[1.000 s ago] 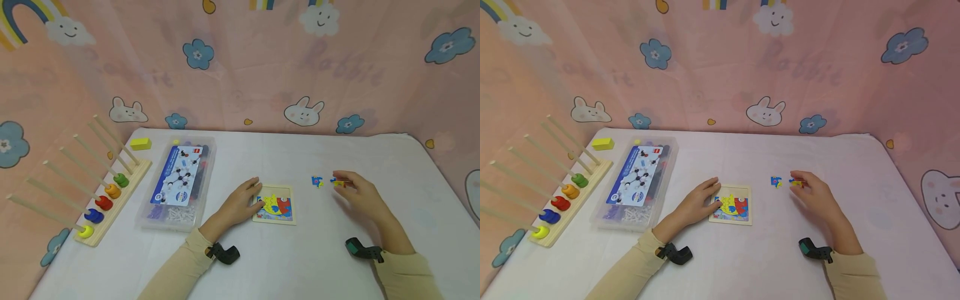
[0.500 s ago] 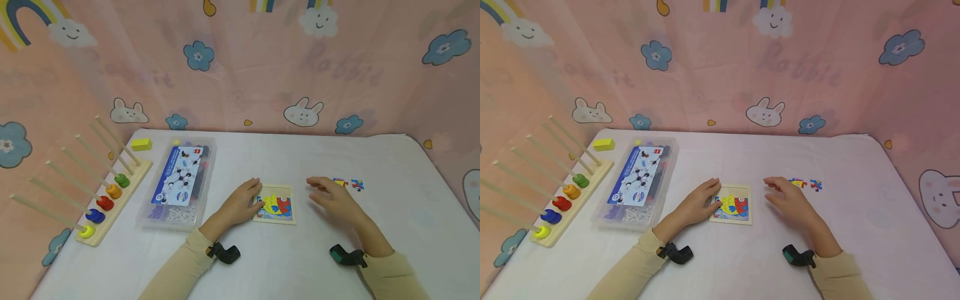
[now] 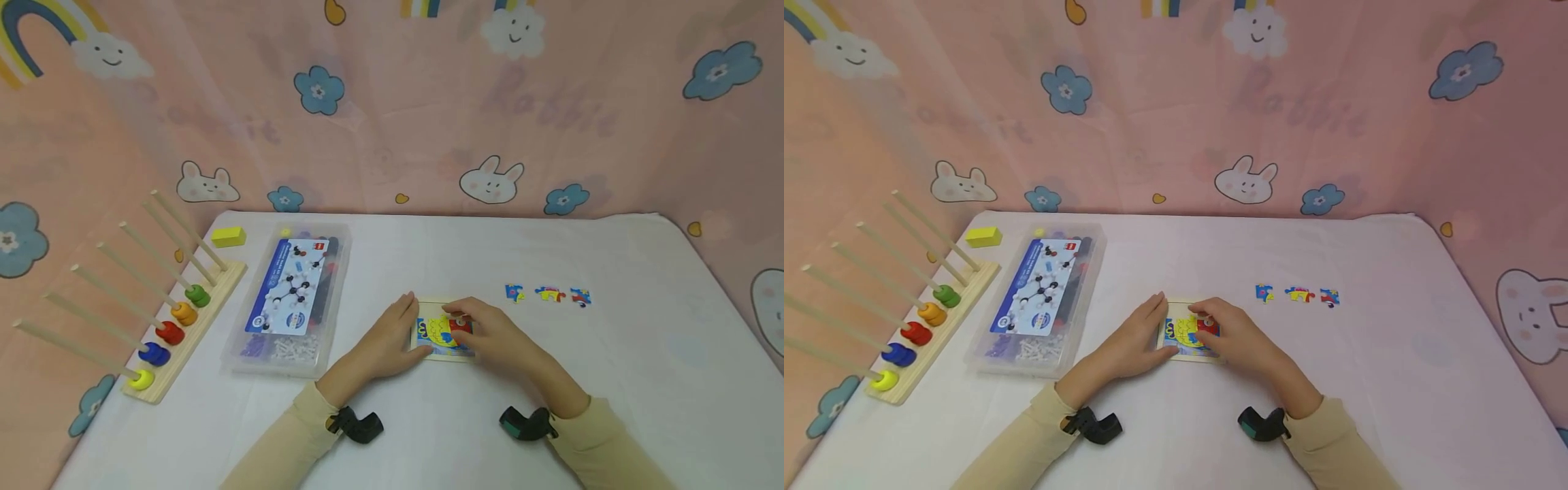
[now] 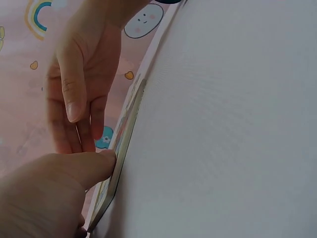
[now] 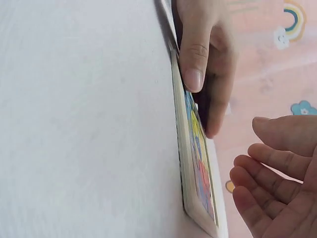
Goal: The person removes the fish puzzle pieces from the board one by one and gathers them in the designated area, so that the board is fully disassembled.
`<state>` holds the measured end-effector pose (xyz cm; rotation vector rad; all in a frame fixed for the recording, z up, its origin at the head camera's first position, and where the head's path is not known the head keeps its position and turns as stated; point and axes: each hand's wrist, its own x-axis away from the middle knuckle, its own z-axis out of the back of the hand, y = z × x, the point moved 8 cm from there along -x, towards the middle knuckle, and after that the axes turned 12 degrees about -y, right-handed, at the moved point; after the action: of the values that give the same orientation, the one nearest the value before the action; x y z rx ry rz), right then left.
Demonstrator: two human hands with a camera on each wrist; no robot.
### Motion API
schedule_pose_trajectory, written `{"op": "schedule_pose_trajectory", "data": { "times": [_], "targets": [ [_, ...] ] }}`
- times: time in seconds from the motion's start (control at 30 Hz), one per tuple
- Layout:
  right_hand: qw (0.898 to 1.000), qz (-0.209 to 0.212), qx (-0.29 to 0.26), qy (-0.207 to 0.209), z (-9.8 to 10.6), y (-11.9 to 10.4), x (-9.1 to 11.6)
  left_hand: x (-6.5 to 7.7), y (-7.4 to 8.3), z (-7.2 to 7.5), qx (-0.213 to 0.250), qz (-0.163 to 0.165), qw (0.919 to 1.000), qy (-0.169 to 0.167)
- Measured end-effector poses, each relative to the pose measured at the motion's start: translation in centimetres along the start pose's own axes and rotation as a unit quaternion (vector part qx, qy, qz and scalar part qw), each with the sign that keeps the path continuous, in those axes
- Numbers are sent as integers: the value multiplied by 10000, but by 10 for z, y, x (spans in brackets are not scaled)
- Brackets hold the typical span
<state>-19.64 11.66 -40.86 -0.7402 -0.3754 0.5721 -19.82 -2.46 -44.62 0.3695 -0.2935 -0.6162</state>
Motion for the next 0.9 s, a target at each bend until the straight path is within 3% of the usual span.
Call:
{"op": "schedule_pose_trajectory", "data": {
  "times": [0.33,0.67,0.9],
  "targets": [
    [9993,325,180,-76,-20,-13,-25,10,-1,3,109,-338,9980,519],
    [9985,325,402,175,-31,-9,-27,9,-2,1,54,-314,9980,540],
    [9988,281,274,281,-32,-6,-29,9,-2,2,125,-301,9979,558]
  ]
}}
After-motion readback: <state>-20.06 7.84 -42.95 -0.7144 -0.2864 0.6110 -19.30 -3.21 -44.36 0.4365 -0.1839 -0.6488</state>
